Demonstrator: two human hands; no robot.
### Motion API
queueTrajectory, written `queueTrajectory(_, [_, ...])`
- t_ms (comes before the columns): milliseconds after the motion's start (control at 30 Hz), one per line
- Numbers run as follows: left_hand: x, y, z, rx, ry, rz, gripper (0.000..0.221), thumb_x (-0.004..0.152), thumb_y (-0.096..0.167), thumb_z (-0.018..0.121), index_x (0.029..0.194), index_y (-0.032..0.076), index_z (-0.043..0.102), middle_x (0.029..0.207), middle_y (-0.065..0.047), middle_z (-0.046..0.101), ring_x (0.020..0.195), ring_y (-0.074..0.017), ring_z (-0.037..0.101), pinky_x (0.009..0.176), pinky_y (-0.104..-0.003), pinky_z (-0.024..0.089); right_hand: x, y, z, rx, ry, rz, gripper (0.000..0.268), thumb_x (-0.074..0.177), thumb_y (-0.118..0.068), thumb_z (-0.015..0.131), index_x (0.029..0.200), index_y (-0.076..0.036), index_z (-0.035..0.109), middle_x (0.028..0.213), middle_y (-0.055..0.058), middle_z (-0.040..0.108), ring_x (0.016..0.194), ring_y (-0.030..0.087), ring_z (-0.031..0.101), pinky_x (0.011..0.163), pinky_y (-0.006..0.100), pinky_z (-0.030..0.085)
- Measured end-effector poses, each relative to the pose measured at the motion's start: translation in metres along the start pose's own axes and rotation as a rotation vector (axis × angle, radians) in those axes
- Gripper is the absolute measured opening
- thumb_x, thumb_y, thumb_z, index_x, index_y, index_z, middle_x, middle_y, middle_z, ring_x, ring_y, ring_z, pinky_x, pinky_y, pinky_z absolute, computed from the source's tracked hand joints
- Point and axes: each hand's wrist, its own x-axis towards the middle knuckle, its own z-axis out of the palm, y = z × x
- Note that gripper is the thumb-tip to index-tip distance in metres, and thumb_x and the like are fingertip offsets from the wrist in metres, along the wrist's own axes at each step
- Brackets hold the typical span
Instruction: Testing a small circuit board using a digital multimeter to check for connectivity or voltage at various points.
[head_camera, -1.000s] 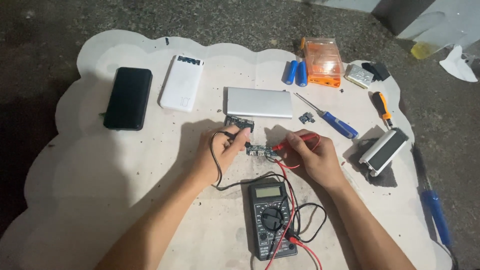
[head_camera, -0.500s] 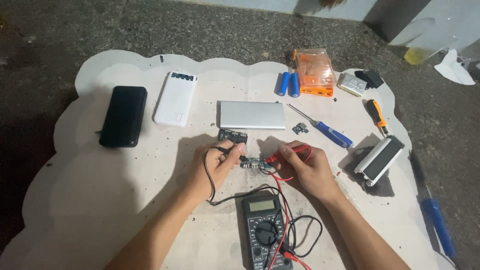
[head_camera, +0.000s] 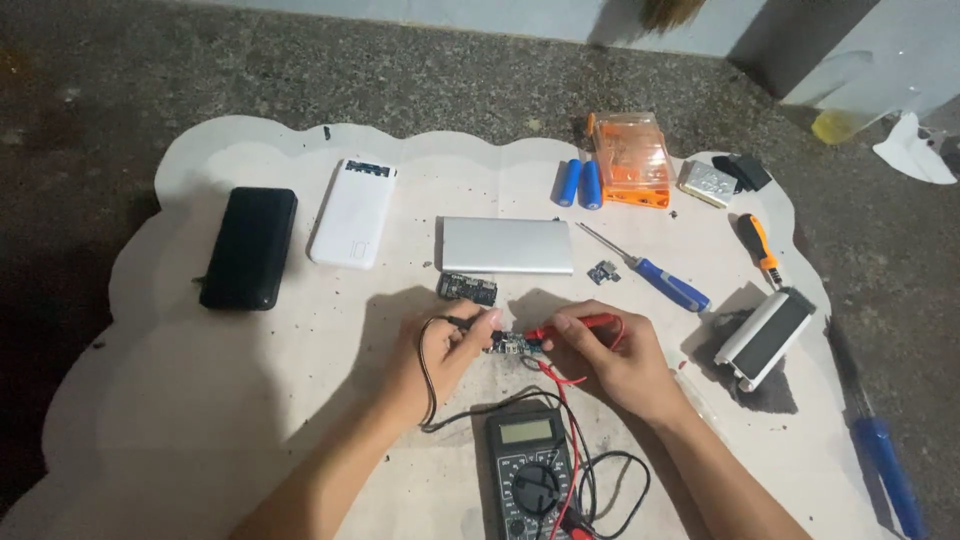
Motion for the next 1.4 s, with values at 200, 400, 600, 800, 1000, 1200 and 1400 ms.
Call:
queueTrajectory(200, [0.004,-0.017,0.005,0.037,0.006,0.008,0.032,0.102,0.027,0.062,0.085,0.003,0.076,0.07,-0.018,0.075,0.065,-0.0297,0.074,0.062,-0.034,0.059,0.002,0.0,-0.002,-0.055,-0.029,-0.038,0.014,0.089,-0.01,0.073,0.089,0.0,0.083,0.061,0.018,0.076,0.054,0.018,0.063,0.059,0.032,0.054])
queueTrajectory(400, [0.003,-0.022,0.007,0.029,0.011,0.005,0.032,0.104,0.026,0.059,0.09,0.003,0.076,0.07,-0.017,0.075,0.062,-0.0253,0.071,0.06,-0.034,0.058,-0.002,-0.003,0.0,-0.055,-0.03,-0.031,0.014,0.09,-0.011,0.072,0.089,0.0,0.082,0.062,0.017,0.076,0.057,0.016,0.061,0.06,0.032,0.054])
queueTrajectory(600, [0.003,-0.025,0.007,-0.021,0.047,-0.01,0.031,0.102,0.026,0.063,0.085,0.003,0.076,0.072,-0.016,0.077,0.066,-0.0259,0.075,0.063,-0.032,0.059,0.001,-0.001,-0.004,-0.041,-0.042,-0.073,0.014,0.09,-0.012,0.073,0.089,-0.001,0.082,0.062,0.015,0.076,0.057,0.016,0.062,0.06,0.03,0.054])
queueTrajectory(800, [0.002,-0.027,0.01,-0.043,0.041,-0.024,0.032,0.103,0.024,0.061,0.09,-0.001,0.076,0.075,-0.021,0.077,0.069,-0.0289,0.076,0.063,-0.035,0.059,-0.002,-0.003,-0.001,-0.079,-0.045,-0.059,0.014,0.092,-0.011,0.071,0.09,-0.001,0.081,0.064,0.016,0.076,0.059,0.017,0.06,0.062,0.032,0.052])
queueTrajectory(1000, [0.003,-0.025,0.008,-0.029,0.062,-0.031,0.033,0.102,0.023,0.062,0.085,0.0,0.077,0.072,-0.019,0.077,0.067,-0.0279,0.076,0.061,-0.031,0.059,-0.001,0.003,-0.003,-0.024,-0.027,-0.059,0.013,0.089,-0.009,0.073,0.088,0.0,0.082,0.061,0.016,0.075,0.055,0.018,0.061,0.059,0.032,0.053])
queueTrajectory(1200, [0.002,-0.029,0.01,-0.028,0.055,-0.033,0.032,0.102,0.024,0.063,0.085,0.0,0.075,0.074,-0.021,0.077,0.069,-0.0303,0.076,0.062,-0.036,0.059,-0.003,0.0,-0.002,-0.06,-0.033,-0.048,0.013,0.091,-0.009,0.072,0.09,0.0,0.082,0.064,0.017,0.076,0.057,0.017,0.059,0.06,0.033,0.052])
queueTrajectory(1400, [0.002,-0.022,0.008,-0.014,0.065,-0.044,0.029,0.1,0.022,0.064,0.082,0.003,0.076,0.069,-0.017,0.076,0.066,-0.0257,0.075,0.063,-0.032,0.058,0.002,0.002,-0.001,-0.084,-0.024,-0.035,0.013,0.09,-0.011,0.073,0.091,-0.002,0.082,0.065,0.017,0.077,0.06,0.018,0.06,0.064,0.033,0.053])
